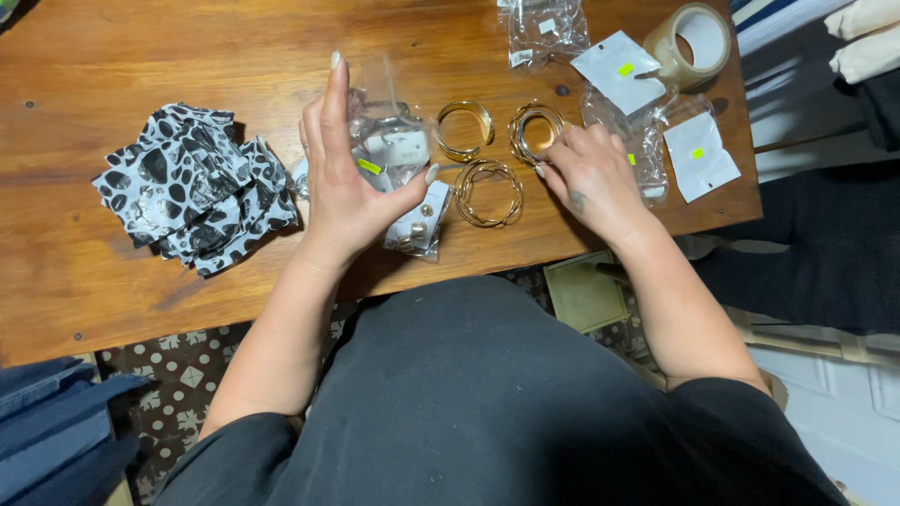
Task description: The person handles jewelry items and plastic packaging on a wooden table, removing bracelets and earrings from bags, placing them on the surface, and folding a patterned cloth.
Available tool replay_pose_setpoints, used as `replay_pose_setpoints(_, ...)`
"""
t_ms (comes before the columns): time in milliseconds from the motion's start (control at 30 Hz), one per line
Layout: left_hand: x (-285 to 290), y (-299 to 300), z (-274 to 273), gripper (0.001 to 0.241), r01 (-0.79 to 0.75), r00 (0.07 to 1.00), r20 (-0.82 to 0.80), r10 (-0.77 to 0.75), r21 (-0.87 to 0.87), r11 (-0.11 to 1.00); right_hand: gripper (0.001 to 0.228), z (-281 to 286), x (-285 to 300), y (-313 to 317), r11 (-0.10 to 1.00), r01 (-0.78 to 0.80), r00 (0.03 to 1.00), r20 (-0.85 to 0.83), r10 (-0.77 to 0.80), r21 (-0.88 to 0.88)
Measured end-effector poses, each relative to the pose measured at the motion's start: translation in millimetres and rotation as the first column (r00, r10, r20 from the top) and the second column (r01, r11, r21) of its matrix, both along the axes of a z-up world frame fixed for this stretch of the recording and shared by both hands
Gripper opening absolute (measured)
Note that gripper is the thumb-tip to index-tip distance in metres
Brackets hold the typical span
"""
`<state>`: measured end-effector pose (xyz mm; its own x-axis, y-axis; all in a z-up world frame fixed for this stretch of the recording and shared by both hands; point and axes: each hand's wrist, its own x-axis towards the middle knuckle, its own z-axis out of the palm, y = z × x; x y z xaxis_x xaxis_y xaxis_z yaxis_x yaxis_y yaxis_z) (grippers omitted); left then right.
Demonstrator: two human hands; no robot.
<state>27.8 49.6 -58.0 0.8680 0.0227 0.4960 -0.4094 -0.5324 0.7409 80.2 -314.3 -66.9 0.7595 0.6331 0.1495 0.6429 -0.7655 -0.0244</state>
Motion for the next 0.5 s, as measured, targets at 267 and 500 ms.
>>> replay_pose_setpoints(267,-10,4,-9,0.125,-0.002,0.999,-0.046,0.002,-0.009,1.000,0.028,27,-34,24,0.958,-0.266,0.951,-0.135,0.279,0.107)
replay_pose_setpoints(500,-4,10,-23,0.132,0.142,0.984,0.088,-0.156,0.147,0.979,0.020,53,-27,19,0.896,-0.308,0.878,-0.268,0.398,0.321)
